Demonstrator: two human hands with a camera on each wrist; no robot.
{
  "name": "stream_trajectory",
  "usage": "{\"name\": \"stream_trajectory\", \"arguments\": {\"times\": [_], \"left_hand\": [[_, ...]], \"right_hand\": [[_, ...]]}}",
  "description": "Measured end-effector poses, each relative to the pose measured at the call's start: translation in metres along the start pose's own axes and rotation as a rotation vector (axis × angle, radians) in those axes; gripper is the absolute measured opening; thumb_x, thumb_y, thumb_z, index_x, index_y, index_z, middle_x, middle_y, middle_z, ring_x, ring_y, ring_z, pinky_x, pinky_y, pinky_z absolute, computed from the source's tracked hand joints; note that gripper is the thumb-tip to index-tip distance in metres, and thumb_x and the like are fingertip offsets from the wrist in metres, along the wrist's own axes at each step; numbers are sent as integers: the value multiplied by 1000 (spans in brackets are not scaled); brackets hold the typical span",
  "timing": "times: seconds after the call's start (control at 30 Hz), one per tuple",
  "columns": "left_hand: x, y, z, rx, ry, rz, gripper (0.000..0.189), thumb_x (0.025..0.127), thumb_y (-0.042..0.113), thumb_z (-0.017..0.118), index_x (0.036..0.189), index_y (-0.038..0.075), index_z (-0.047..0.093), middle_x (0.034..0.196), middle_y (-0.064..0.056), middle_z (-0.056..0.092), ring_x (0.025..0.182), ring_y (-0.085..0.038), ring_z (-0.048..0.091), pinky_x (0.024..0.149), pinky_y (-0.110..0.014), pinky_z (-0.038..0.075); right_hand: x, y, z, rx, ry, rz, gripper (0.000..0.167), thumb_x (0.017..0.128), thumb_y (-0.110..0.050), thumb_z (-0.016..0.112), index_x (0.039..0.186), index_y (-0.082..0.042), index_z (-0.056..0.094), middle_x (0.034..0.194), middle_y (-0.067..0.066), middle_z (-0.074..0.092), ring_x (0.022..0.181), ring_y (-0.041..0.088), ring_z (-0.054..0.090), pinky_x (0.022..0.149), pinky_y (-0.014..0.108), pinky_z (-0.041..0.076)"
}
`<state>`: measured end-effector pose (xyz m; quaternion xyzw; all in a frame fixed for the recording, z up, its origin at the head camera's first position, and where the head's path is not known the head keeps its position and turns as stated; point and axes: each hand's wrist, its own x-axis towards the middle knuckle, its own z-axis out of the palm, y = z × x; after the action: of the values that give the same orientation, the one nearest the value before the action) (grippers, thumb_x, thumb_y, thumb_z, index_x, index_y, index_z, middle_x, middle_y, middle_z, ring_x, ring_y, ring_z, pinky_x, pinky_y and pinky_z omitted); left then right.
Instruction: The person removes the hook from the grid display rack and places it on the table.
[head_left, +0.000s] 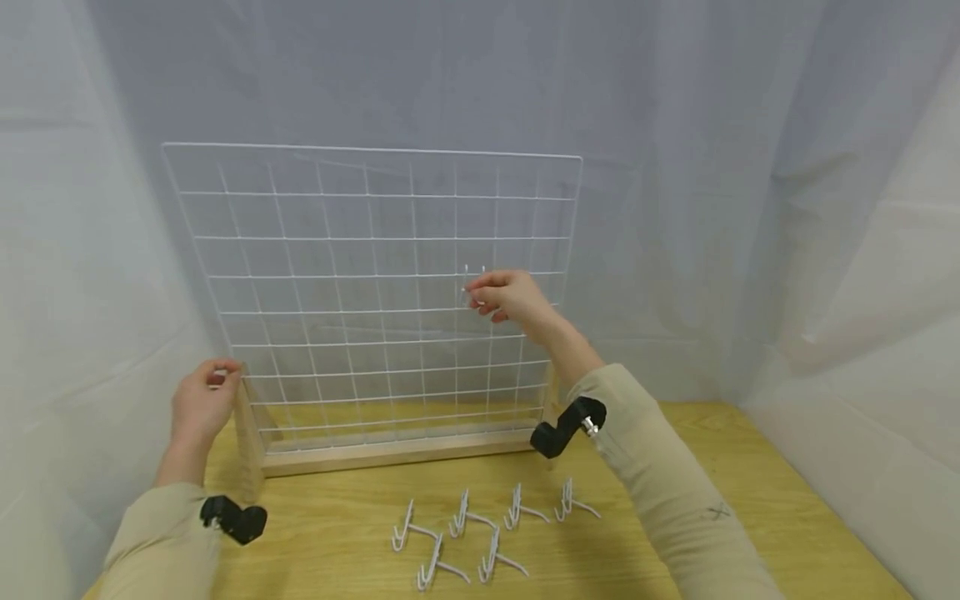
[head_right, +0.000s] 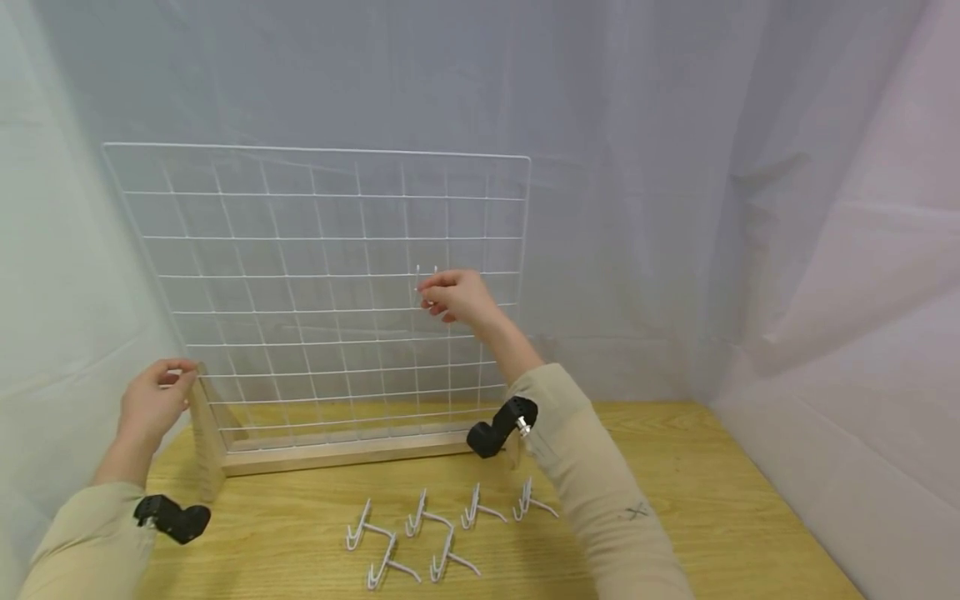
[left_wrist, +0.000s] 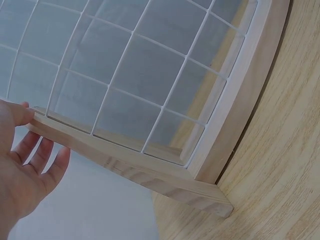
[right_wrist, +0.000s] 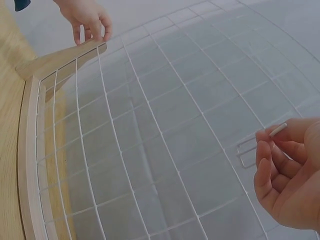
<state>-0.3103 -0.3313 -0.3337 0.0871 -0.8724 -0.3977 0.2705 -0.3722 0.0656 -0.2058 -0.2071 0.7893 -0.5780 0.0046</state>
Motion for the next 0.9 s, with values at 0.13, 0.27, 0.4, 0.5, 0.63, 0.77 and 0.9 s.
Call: {"name": "stream_trajectory", "arguments": {"times": [0.13,0.27,0.4,0.5,0.63,0.77,0.9], "left_hand": [[0,1,0,-1,1,5,31,97,16,40,116,-5,52,108,-30,50,95,-38,50,63,-33,39],[1,0,0,3,9,14,31,96,15,40,115,-5,53,107,-29,51,94,-36,51,63,-31,39],[2,-2,1,4,6,11,31,97,16,40,116,-5,53,107,-29,51,93,-35,51,61,-29,39],[2,-3,1,5,2,0,33,97,18,40,117,-5,53,108,-28,50,93,-35,51,61,-28,39],[3,-4,2,1,-7,-17,34,98,20,40,118,-4,52,110,-28,49,96,-37,50,61,-28,39],[3,-3,2,-3,-12,-25,34,98,20,40,119,-4,51,110,-28,49,97,-37,50,62,-28,39],[2,-1,2,-5,-9,-27,34,98,19,40,119,-5,51,110,-29,49,97,-38,49,64,-32,39]], "right_hand": [[-4,0,-3,-27,-9,-8,25,90,-7,57,112,5,61,83,5,64,71,13,57,63,27,47],[-8,4,-7,-46,-30,-26,25,90,-6,57,111,6,61,83,5,64,72,13,57,70,35,49],[-14,12,-11,-67,-51,-34,25,90,-5,56,111,7,61,84,7,64,72,13,56,68,34,48],[-19,19,-13,-89,-71,-27,25,91,-6,56,112,6,61,88,9,65,73,13,56,66,30,48],[-26,27,-15,-98,-92,-19,24,91,-7,56,112,5,61,89,10,65,75,16,57,67,32,48],[-32,34,-16,-102,-112,-15,22,91,-8,57,110,3,62,86,8,65,78,23,58,67,35,49],[-38,44,-17,-145,-142,-10,22,91,-8,57,109,2,63,87,8,66,79,24,59,69,38,49]]}}
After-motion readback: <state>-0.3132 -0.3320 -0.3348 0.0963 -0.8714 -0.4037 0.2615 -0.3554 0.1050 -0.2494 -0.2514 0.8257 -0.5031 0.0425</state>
